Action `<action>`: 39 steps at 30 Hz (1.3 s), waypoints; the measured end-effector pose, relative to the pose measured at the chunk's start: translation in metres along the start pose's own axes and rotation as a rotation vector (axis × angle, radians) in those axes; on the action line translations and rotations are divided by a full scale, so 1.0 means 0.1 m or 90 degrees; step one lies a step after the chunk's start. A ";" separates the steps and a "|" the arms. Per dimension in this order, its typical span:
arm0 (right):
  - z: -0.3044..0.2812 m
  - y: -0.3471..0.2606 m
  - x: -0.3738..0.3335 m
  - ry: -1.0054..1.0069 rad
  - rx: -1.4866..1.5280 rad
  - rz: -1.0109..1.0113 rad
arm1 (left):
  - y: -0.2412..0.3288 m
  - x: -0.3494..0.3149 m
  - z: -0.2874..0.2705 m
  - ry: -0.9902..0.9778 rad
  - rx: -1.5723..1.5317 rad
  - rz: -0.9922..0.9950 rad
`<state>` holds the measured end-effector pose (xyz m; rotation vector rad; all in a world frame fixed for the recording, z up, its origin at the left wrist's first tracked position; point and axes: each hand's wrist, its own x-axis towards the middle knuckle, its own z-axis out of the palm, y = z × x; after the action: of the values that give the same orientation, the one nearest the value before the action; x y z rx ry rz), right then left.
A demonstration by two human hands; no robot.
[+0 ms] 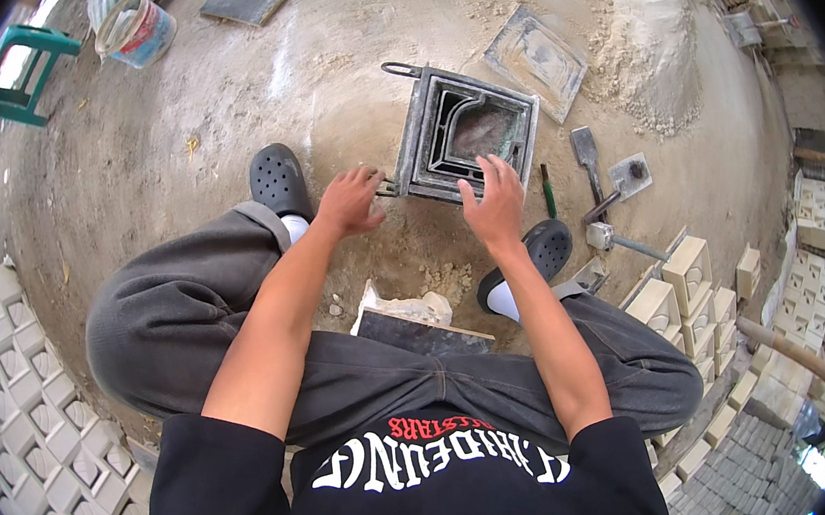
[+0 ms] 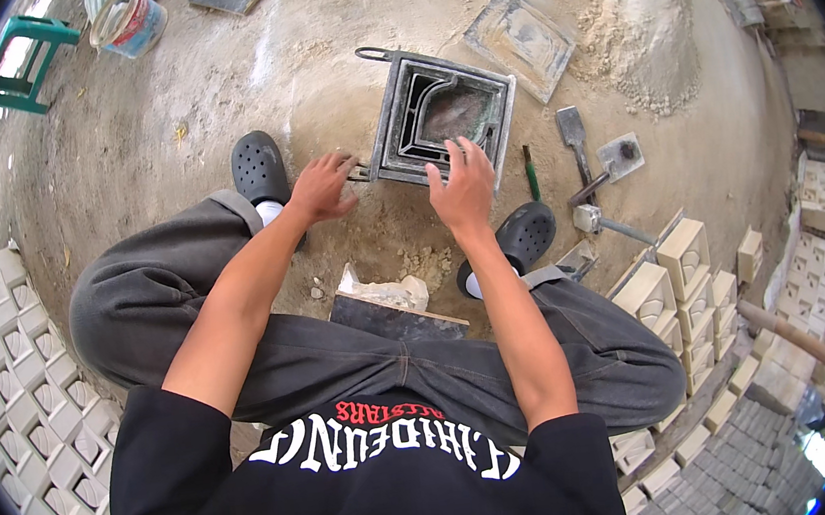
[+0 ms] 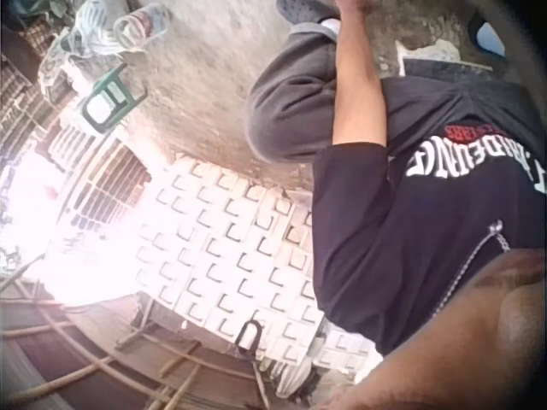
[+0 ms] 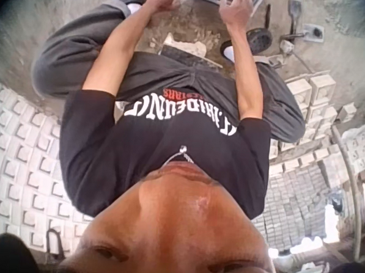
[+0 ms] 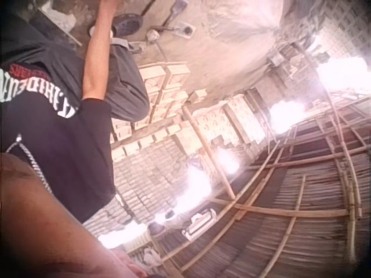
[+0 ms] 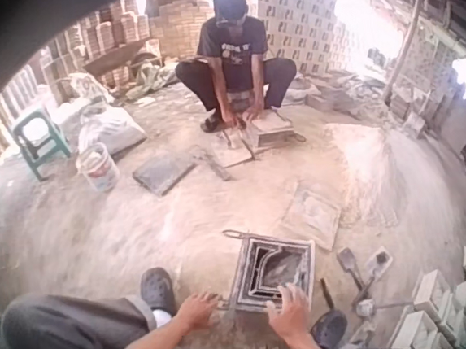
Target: The person smooths sand into a square mold on the floor using a trowel, removes the outer frame, and then prepares the inner sections of a multi-part decorative stone mold by clearing debris and adjusting the metal components.
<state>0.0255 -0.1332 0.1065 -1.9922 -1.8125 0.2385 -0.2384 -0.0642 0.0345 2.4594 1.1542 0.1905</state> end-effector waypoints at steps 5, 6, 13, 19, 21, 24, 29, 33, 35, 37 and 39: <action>0.10 0.19 -0.33 -0.053 -0.143 0.130 | 0.21 0.22 0.15 -0.126 0.138 -0.041; 0.10 0.21 -0.35 -0.124 -0.136 0.186 | 0.23 0.26 0.20 -0.118 0.157 -0.054; 0.12 0.48 -0.54 -0.159 -0.104 0.097 | 0.08 0.49 0.27 -0.176 0.132 0.023; 0.12 0.48 -0.53 -0.181 -0.103 0.099 | 0.00 0.53 0.23 -0.208 0.140 0.081; 0.12 0.48 -0.52 -0.182 -0.107 0.091 | -0.01 0.58 0.24 -0.233 0.128 0.053; 0.10 0.51 -0.52 -0.206 -0.121 0.108 | 0.06 0.76 0.07 -0.402 0.037 -0.013; 0.03 0.39 -0.46 -0.250 -0.093 0.128 | -0.13 0.92 -0.07 -0.766 -0.134 -0.118; 0.03 0.45 -0.49 -0.242 -0.087 0.134 | -0.31 0.68 -0.20 -0.577 -0.420 -0.303; 0.06 0.44 -0.51 -0.226 -0.077 0.125 | -0.39 0.48 -0.23 -0.474 -0.513 -0.364; 0.06 0.45 -0.51 -0.205 -0.066 0.116 | -0.31 0.29 -0.10 -0.229 -0.436 -0.374; 0.08 0.42 -0.51 -0.191 -0.066 0.100 | -0.21 0.11 0.13 -0.131 -0.435 -0.384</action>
<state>0.0537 -0.1832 0.0738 -2.2760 -1.8764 0.5272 -0.2425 -0.0476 0.0135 1.4435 1.3900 0.1187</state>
